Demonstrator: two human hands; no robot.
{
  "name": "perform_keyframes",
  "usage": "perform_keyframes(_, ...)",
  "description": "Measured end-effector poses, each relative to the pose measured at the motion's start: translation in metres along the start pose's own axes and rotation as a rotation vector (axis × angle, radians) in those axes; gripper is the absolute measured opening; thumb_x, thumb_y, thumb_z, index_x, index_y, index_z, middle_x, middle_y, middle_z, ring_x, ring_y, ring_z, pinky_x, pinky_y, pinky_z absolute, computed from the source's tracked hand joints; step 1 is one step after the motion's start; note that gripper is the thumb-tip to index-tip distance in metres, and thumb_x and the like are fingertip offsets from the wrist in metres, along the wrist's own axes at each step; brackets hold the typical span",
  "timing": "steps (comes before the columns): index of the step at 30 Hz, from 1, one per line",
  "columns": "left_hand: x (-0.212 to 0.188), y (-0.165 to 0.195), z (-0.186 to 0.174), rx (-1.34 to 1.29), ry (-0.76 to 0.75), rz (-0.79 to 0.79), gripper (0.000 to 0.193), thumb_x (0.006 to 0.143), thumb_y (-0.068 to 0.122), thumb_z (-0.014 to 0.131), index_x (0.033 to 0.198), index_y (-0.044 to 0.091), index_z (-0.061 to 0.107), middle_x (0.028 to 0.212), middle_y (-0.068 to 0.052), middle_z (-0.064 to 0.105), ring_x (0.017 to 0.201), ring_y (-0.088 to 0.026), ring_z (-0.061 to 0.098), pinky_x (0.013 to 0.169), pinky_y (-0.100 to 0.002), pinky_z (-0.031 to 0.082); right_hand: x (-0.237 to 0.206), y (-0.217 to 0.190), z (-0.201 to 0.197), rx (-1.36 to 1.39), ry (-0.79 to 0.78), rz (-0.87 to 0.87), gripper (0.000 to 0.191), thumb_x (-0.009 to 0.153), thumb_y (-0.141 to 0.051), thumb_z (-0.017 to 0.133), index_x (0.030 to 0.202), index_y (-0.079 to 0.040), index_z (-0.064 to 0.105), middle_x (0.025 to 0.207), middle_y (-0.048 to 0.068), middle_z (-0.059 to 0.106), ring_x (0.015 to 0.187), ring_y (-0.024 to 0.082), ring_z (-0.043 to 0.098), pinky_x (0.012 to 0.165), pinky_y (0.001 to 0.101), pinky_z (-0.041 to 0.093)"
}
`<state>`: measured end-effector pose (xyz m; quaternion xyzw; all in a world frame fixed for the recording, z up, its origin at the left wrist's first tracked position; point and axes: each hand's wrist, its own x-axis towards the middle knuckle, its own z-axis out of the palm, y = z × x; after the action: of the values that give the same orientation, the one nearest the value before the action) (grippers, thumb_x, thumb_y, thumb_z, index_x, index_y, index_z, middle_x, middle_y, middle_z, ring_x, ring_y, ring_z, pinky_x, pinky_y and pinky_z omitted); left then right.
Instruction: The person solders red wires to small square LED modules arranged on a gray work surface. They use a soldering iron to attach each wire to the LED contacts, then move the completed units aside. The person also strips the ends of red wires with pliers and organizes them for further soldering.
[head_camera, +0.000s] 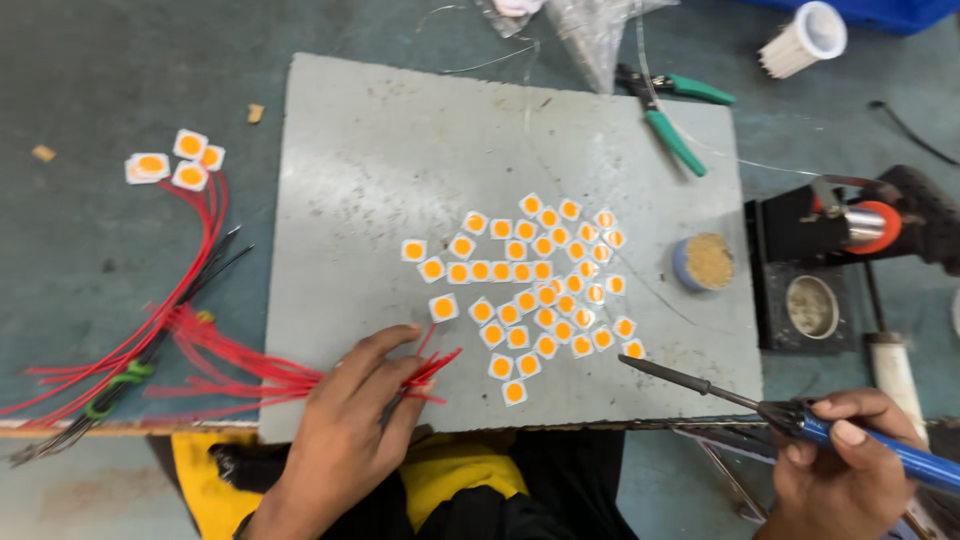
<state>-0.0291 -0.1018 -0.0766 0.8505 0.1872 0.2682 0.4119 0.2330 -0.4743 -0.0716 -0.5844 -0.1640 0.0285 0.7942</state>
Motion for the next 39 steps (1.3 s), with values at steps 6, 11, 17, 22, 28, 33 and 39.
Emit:
perform_keyframes(6, 0.005, 0.006, -0.003, 0.134, 0.206, 0.276, 0.031, 0.072, -0.004, 0.070, 0.102, 0.002, 0.064, 0.126, -0.019, 0.062, 0.112, -0.044, 0.066, 0.090, -0.045, 0.055, -0.029, 0.037, 0.048, 0.153, -0.230, -0.011, 0.032, 0.104, -0.015, 0.066, 0.110, 0.016, 0.064, 0.092, 0.029, 0.069, 0.068, 0.023, 0.067, 0.075, 0.0385, 0.058)
perform_keyframes(11, 0.001, 0.001, 0.000, 0.021, -0.018, 0.336, 0.037, 0.074, -0.001, 0.075, 0.111, 0.003, 0.072, 0.098, -0.008, 0.065, 0.083, -0.025, 0.067, 0.072, -0.035, 0.056, -0.051, 0.050, 0.120, -0.037, -0.508, 0.006, 0.050, 0.104, -0.034, 0.068, 0.141, -0.003, 0.059, 0.111, 0.026, 0.076, 0.092, 0.028, 0.077, 0.087, 0.0429, 0.062)
perform_keyframes(17, -0.002, -0.005, 0.007, 0.029, -0.051, 0.294, 0.034, 0.071, 0.006, 0.078, 0.104, 0.005, 0.072, 0.075, -0.004, 0.061, 0.065, -0.021, 0.064, 0.061, -0.035, 0.053, -0.046, 0.057, 0.205, -0.723, -0.659, -0.405, 0.042, 0.088, -0.005, 0.077, 0.124, -0.009, 0.056, 0.109, 0.011, 0.076, 0.108, 0.031, 0.075, 0.118, 0.0535, 0.043)
perform_keyframes(22, -0.002, -0.007, 0.004, 0.067, -0.042, 0.328, 0.027, 0.068, 0.012, 0.079, 0.093, 0.008, 0.070, 0.073, -0.004, 0.061, 0.062, -0.023, 0.062, 0.059, -0.035, 0.051, -0.050, 0.060, 0.225, -0.712, -0.746, -0.422, 0.050, 0.084, 0.001, 0.081, 0.124, -0.012, 0.053, 0.108, 0.009, 0.075, 0.108, 0.031, 0.074, 0.120, 0.0525, 0.044)
perform_keyframes(28, -0.003, -0.008, 0.004, 0.120, -0.056, 0.394, 0.026, 0.071, 0.016, 0.081, 0.092, 0.009, 0.068, 0.083, -0.004, 0.065, 0.063, -0.022, 0.062, 0.062, -0.034, 0.052, -0.051, 0.062, 0.222, -0.845, -0.721, -0.515, 0.055, 0.074, -0.002, 0.084, 0.118, -0.011, 0.052, 0.105, 0.010, 0.075, 0.087, 0.027, 0.066, 0.110, 0.0556, 0.043)
perform_keyframes(33, -0.004, -0.008, 0.005, 0.157, -0.148, 0.407, 0.027, 0.070, 0.017, 0.080, 0.092, 0.009, 0.066, 0.089, -0.004, 0.067, 0.064, -0.022, 0.063, 0.062, -0.035, 0.053, -0.052, 0.064, 0.222, -0.713, -0.767, -0.418, 0.053, 0.081, 0.003, 0.080, 0.121, -0.014, 0.052, 0.108, 0.010, 0.074, 0.107, 0.032, 0.073, 0.111, 0.0497, 0.049)
perform_keyframes(39, -0.003, -0.009, 0.005, 0.220, -0.262, 0.499, 0.031, 0.076, 0.021, 0.079, 0.097, 0.003, 0.064, 0.122, -0.014, 0.068, 0.073, -0.021, 0.067, 0.067, -0.038, 0.056, -0.050, 0.060, 0.210, -0.582, -0.799, -0.334, 0.049, 0.087, 0.005, 0.075, 0.124, -0.014, 0.049, 0.117, 0.015, 0.073, 0.118, 0.033, 0.072, 0.106, 0.0455, 0.054)
